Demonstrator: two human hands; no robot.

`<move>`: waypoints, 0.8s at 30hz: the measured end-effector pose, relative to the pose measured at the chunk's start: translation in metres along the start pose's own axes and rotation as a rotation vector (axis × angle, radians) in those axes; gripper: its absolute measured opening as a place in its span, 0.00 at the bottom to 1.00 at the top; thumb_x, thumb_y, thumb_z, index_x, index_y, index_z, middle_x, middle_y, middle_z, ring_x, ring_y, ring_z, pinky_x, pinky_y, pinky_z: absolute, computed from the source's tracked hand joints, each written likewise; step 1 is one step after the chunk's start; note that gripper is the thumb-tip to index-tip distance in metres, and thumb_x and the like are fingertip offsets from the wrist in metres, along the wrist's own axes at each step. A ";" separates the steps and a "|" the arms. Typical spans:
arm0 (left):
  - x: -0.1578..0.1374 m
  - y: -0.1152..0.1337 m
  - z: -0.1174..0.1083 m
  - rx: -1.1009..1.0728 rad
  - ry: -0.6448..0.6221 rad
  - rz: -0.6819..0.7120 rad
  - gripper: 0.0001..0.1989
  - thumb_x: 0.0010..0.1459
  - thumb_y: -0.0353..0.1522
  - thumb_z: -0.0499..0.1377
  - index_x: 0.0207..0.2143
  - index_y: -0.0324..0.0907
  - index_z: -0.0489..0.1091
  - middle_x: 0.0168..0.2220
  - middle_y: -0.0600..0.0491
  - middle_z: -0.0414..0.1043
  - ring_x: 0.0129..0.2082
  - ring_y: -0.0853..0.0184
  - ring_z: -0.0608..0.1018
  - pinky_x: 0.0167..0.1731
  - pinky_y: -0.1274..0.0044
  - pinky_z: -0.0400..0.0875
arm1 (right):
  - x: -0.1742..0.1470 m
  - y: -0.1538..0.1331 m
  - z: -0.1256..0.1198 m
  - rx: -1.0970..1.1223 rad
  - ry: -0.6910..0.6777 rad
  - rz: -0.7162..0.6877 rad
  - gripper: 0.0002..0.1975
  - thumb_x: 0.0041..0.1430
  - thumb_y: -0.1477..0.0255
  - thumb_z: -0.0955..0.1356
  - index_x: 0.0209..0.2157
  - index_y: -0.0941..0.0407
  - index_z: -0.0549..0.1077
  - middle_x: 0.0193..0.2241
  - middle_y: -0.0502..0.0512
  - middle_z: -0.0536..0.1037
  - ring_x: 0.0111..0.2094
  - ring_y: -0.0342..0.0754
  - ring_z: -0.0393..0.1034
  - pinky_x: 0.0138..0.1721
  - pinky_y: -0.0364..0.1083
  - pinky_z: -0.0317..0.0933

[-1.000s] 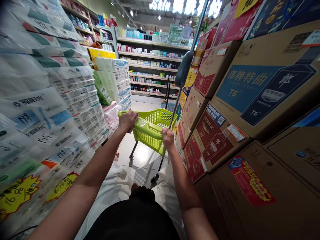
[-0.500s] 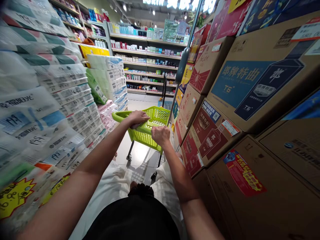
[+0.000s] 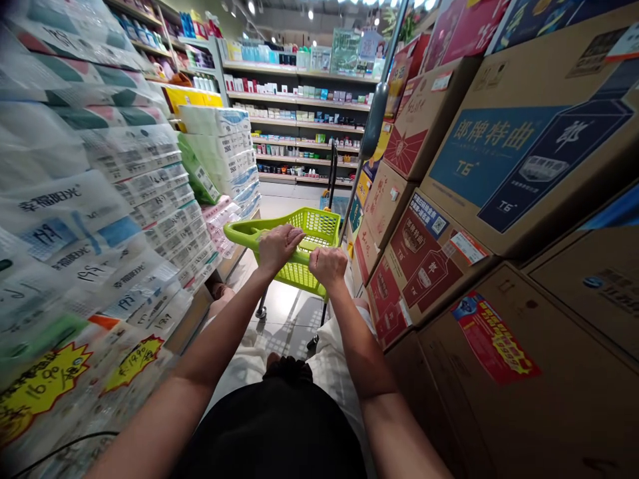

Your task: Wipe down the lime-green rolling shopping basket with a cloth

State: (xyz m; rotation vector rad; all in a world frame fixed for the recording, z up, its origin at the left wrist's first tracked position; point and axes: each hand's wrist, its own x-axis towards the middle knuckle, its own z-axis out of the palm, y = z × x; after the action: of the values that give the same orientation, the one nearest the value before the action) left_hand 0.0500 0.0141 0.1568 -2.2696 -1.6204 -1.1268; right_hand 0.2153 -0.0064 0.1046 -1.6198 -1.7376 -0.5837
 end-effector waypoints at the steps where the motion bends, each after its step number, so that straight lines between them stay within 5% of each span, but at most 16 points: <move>1: -0.014 -0.002 0.005 -0.043 0.111 0.047 0.24 0.71 0.51 0.50 0.43 0.43 0.76 0.41 0.45 0.81 0.44 0.58 0.82 0.47 0.68 0.72 | -0.001 0.003 0.000 0.013 0.000 -0.023 0.18 0.66 0.72 0.63 0.25 0.57 0.77 0.25 0.60 0.80 0.27 0.49 0.70 0.37 0.49 0.56; 5: -0.058 -0.014 0.036 -0.181 0.495 0.258 0.14 0.70 0.43 0.58 0.48 0.45 0.74 0.48 0.47 0.81 0.52 0.59 0.80 0.57 0.64 0.71 | -0.003 0.013 0.004 0.075 0.022 -0.099 0.17 0.67 0.72 0.62 0.24 0.56 0.75 0.26 0.58 0.79 0.29 0.50 0.70 0.39 0.49 0.56; 10: -0.073 -0.038 0.063 -0.240 0.623 0.340 0.14 0.69 0.39 0.59 0.52 0.43 0.72 0.53 0.44 0.78 0.61 0.56 0.76 0.62 0.57 0.68 | -0.002 0.023 0.008 0.115 0.144 -0.206 0.19 0.66 0.72 0.61 0.21 0.55 0.72 0.21 0.56 0.76 0.27 0.48 0.69 0.36 0.47 0.55; 13: -0.069 -0.066 0.059 -0.245 0.683 0.199 0.16 0.70 0.42 0.57 0.53 0.43 0.71 0.53 0.42 0.78 0.60 0.55 0.76 0.65 0.55 0.64 | -0.001 0.027 0.009 0.138 0.195 -0.258 0.21 0.66 0.71 0.61 0.20 0.55 0.71 0.21 0.55 0.76 0.26 0.47 0.69 0.35 0.47 0.54; 18: -0.062 -0.095 0.044 -0.345 0.816 -0.287 0.23 0.72 0.44 0.52 0.63 0.43 0.63 0.62 0.37 0.68 0.67 0.54 0.69 0.67 0.59 0.62 | -0.003 0.032 0.012 0.152 0.172 -0.230 0.19 0.65 0.71 0.61 0.21 0.55 0.73 0.22 0.57 0.77 0.28 0.48 0.69 0.36 0.47 0.55; 24: -0.073 -0.053 0.055 -0.341 0.677 -0.120 0.22 0.73 0.42 0.50 0.62 0.42 0.64 0.64 0.38 0.68 0.69 0.55 0.66 0.69 0.58 0.60 | -0.002 0.040 0.013 0.155 0.176 -0.252 0.19 0.66 0.71 0.62 0.20 0.54 0.73 0.20 0.56 0.75 0.26 0.48 0.68 0.35 0.48 0.55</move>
State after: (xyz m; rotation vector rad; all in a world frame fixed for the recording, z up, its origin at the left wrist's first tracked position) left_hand 0.0212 0.0077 0.0556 -1.6459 -1.3609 -2.0451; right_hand 0.2527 0.0068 0.0896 -1.2159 -1.8181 -0.6708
